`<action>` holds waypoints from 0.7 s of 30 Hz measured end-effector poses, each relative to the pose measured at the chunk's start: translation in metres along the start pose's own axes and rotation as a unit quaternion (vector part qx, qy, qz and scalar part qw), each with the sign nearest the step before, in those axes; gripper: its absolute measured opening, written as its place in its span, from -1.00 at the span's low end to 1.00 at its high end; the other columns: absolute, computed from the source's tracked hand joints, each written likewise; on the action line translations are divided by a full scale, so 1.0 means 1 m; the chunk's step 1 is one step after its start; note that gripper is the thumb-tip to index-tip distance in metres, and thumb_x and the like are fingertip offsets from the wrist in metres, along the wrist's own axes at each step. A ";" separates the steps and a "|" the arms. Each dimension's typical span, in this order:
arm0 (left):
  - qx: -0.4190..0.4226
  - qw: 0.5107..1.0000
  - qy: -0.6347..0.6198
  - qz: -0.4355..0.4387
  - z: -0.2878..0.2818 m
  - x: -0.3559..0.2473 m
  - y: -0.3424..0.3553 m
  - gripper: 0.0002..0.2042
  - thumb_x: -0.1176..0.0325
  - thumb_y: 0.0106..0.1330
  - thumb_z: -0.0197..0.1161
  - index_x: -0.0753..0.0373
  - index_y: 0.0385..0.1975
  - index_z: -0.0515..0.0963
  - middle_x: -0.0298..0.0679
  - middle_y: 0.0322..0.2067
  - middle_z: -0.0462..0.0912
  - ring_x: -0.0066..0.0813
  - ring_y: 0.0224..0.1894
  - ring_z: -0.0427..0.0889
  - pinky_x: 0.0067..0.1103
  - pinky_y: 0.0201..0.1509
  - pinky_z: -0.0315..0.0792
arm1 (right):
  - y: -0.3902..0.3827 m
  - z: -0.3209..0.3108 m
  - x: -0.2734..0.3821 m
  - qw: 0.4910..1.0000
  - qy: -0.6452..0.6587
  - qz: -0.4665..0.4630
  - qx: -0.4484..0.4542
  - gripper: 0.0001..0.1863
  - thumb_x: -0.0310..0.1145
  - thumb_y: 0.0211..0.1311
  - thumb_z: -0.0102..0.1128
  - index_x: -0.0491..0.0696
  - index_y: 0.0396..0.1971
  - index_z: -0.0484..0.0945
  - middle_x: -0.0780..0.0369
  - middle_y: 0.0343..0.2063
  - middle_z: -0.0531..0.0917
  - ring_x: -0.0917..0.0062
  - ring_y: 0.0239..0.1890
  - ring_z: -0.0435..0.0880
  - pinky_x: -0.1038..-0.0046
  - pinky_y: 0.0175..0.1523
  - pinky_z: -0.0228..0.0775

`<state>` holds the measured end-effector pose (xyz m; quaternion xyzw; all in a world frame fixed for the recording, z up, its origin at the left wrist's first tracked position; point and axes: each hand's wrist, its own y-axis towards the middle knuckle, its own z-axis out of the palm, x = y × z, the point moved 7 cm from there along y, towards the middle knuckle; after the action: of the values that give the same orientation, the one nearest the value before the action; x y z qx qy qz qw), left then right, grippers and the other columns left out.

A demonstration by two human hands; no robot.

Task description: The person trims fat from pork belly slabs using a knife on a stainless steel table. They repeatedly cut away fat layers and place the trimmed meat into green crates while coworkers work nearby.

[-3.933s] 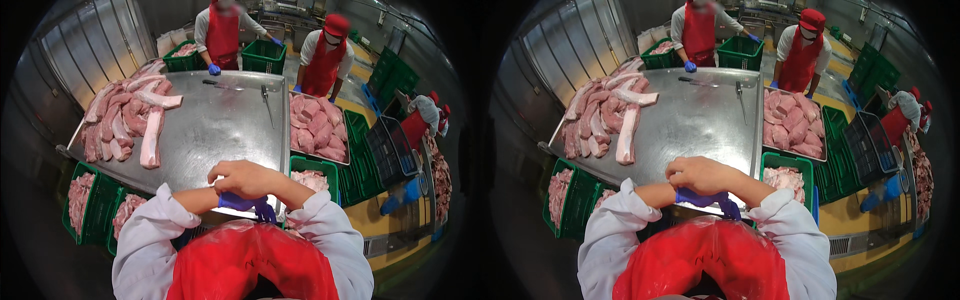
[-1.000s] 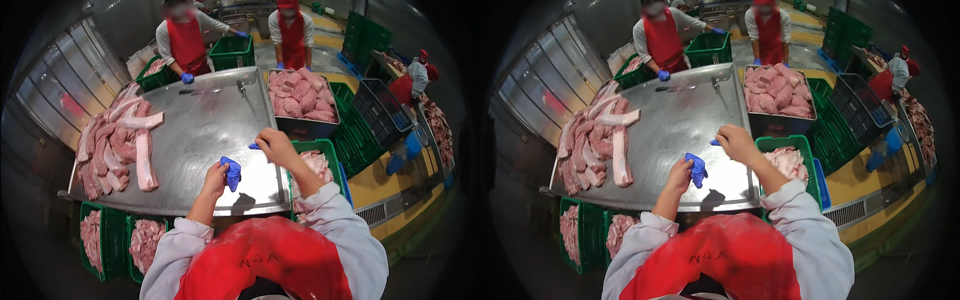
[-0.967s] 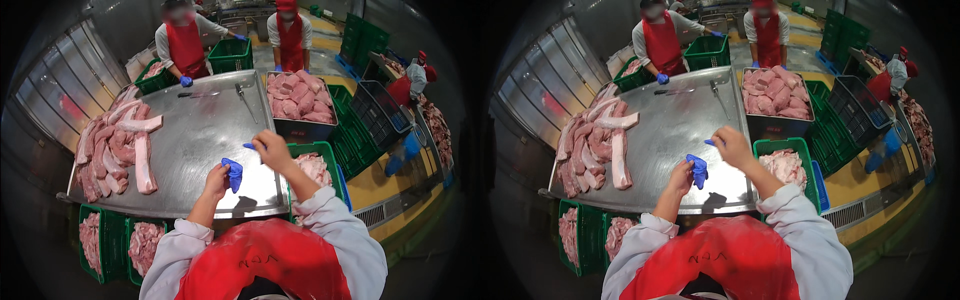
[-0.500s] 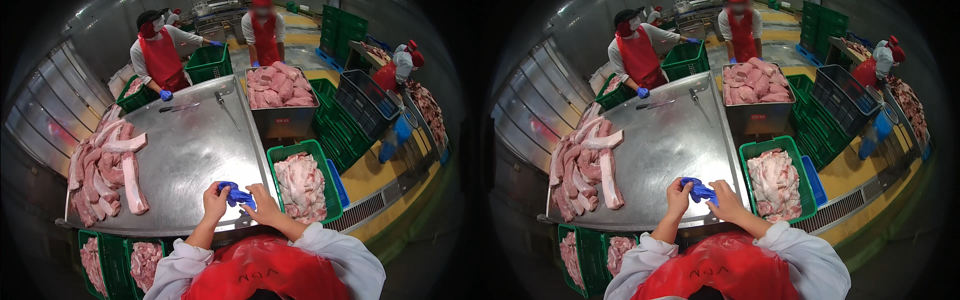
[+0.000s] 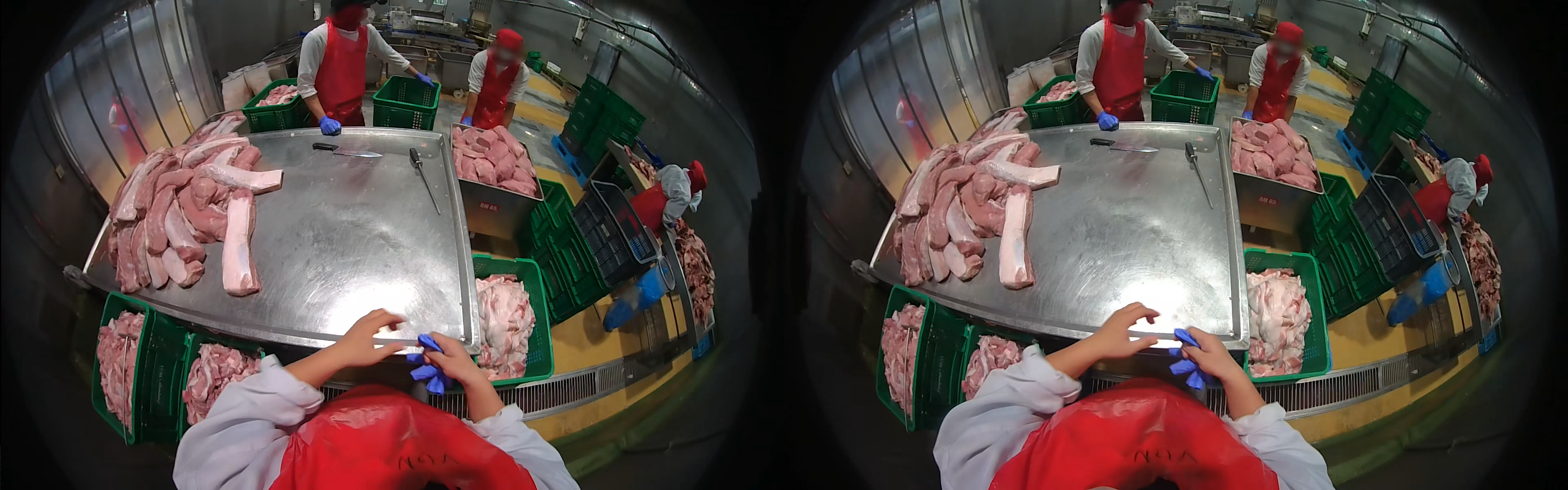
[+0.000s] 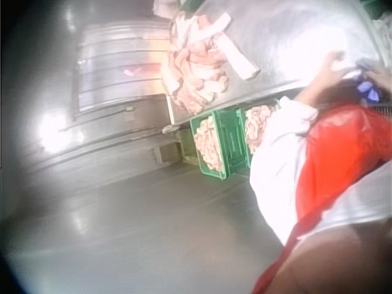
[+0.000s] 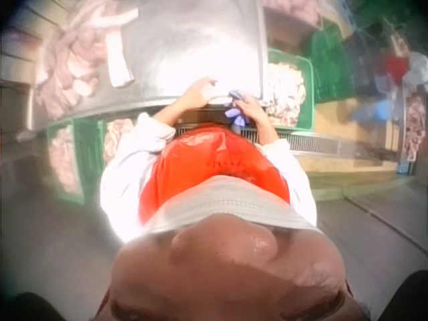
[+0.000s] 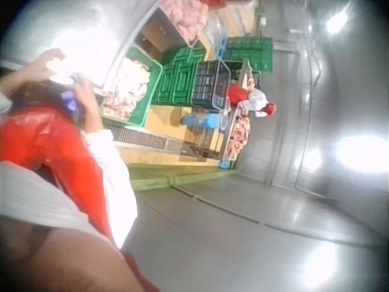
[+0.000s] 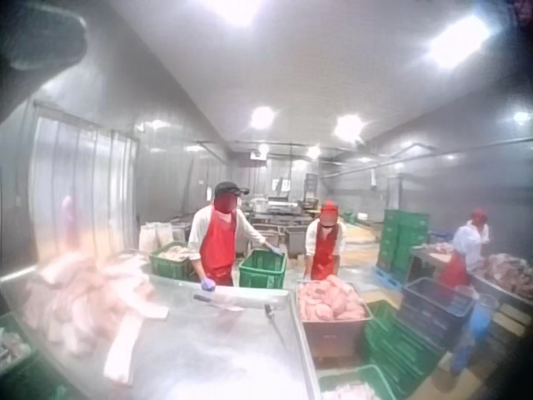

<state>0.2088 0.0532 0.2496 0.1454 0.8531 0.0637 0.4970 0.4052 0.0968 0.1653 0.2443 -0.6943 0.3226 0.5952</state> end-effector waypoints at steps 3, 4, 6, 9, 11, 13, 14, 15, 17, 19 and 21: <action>0.012 0.977 0.112 -0.181 -0.038 0.124 -0.158 -0.67 0.19 0.27 0.33 0.32 -0.14 0.57 0.00 -0.20 0.62 -0.04 -0.13 0.62 -0.28 -0.02 0.49 | -0.040 0.005 -0.031 0.994 -0.055 0.067 -0.064 -0.82 -0.47 0.37 0.11 -0.09 -0.08 0.58 0.40 -0.49 0.55 0.75 -0.49 0.43 0.66 -0.37 0.27; 0.019 0.964 0.225 -0.144 -0.044 0.161 -0.233 -0.66 0.18 0.33 0.24 0.32 -0.07 0.57 0.02 -0.20 0.64 -0.02 -0.08 0.63 -0.25 -0.01 0.50 | -0.060 0.004 -0.039 0.994 -0.044 0.061 -0.082 -0.82 -0.47 0.37 0.11 -0.09 -0.08 0.58 0.40 -0.50 0.55 0.76 -0.49 0.43 0.66 -0.38 0.26; 0.294 0.823 0.296 -0.386 -0.034 0.202 -0.376 -0.65 0.16 0.30 0.25 0.29 -0.05 0.57 0.01 -0.20 0.67 0.00 -0.11 0.65 -0.21 0.01 0.50 | -0.095 -0.013 -0.058 0.987 -0.010 0.093 -0.134 -0.82 -0.47 0.37 0.12 -0.09 -0.08 0.58 0.39 -0.50 0.55 0.76 -0.49 0.42 0.66 -0.39 0.24; 0.256 0.759 0.235 -0.551 -0.063 0.206 -0.471 -0.65 0.16 0.31 0.24 0.28 -0.05 0.57 0.00 -0.20 0.67 -0.02 -0.12 0.65 -0.21 0.00 0.51 | -0.125 -0.019 -0.090 0.974 0.033 0.151 -0.163 -0.81 -0.47 0.38 0.12 -0.11 -0.06 0.58 0.37 -0.51 0.56 0.74 -0.51 0.44 0.67 -0.38 0.25; 0.196 0.768 0.217 -0.570 -0.064 0.223 -0.465 -0.65 0.15 0.31 0.24 0.28 -0.05 0.57 -0.01 -0.21 0.67 -0.02 -0.13 0.65 -0.21 -0.01 0.51 | -0.141 -0.030 -0.103 0.970 0.017 0.151 -0.188 -0.82 -0.49 0.38 0.11 -0.10 -0.07 0.57 0.37 -0.50 0.57 0.74 -0.52 0.43 0.64 -0.38 0.29; 0.147 0.780 0.204 -0.573 -0.061 0.235 -0.444 -0.65 0.15 0.32 0.23 0.28 -0.05 0.57 -0.01 -0.21 0.67 -0.03 -0.14 0.65 -0.21 -0.01 0.51 | -0.144 -0.035 -0.107 0.971 0.021 0.156 -0.182 -0.82 -0.48 0.39 0.12 -0.08 -0.07 0.57 0.37 -0.50 0.58 0.74 -0.48 0.47 0.64 -0.35 0.31; 0.130 0.789 0.196 -0.568 -0.055 0.233 -0.433 -0.65 0.15 0.32 0.23 0.27 -0.06 0.58 -0.02 -0.21 0.67 -0.04 -0.14 0.65 -0.22 -0.01 0.51 | -0.150 -0.034 -0.115 0.971 0.012 0.162 -0.174 -0.82 -0.47 0.39 0.12 -0.07 -0.06 0.57 0.37 -0.50 0.58 0.74 -0.48 0.48 0.63 -0.34 0.32; 0.113 0.802 0.189 -0.556 -0.048 0.234 -0.413 -0.65 0.15 0.32 0.23 0.27 -0.06 0.58 -0.02 -0.21 0.67 -0.04 -0.15 0.65 -0.22 -0.02 0.52 | -0.157 -0.035 -0.122 0.971 0.002 0.169 -0.167 -0.82 -0.47 0.39 0.11 -0.07 -0.06 0.57 0.37 -0.50 0.58 0.73 -0.48 0.48 0.62 -0.34 0.32; 0.079 0.836 0.169 -0.515 -0.031 0.238 -0.362 -0.66 0.14 0.33 0.22 0.27 -0.06 0.58 -0.03 -0.22 0.68 -0.05 -0.15 0.65 -0.22 -0.02 0.52 | -0.171 -0.043 -0.133 0.974 -0.016 0.169 -0.148 -0.82 -0.47 0.38 0.11 -0.07 -0.07 0.56 0.37 -0.51 0.58 0.71 -0.48 0.49 0.59 -0.33 0.36; 0.052 0.864 0.151 -0.478 -0.011 0.225 -0.313 -0.66 0.14 0.33 0.22 0.26 -0.06 0.58 -0.04 -0.22 0.68 -0.06 -0.16 0.65 -0.22 -0.03 0.52 | -0.193 -0.056 -0.141 0.980 -0.042 0.150 -0.126 -0.81 -0.45 0.40 0.13 -0.09 -0.04 0.55 0.37 -0.46 0.58 0.72 -0.44 0.50 0.61 -0.32 0.37; 0.038 0.881 0.129 -0.453 0.009 0.203 -0.272 -0.66 0.14 0.33 0.21 0.26 -0.06 0.58 -0.05 -0.22 0.68 -0.07 -0.17 0.66 -0.23 -0.04 0.52 | -0.216 -0.074 -0.148 0.969 -0.031 0.193 -0.153 -0.81 -0.44 0.41 0.12 -0.09 -0.04 0.54 0.37 -0.46 0.58 0.72 -0.46 0.50 0.61 -0.35 0.37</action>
<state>0.0726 -0.1422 0.0079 -0.2483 0.8841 -0.1825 0.3512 0.6364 0.0000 0.0598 0.0215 -0.7876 0.3133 0.5301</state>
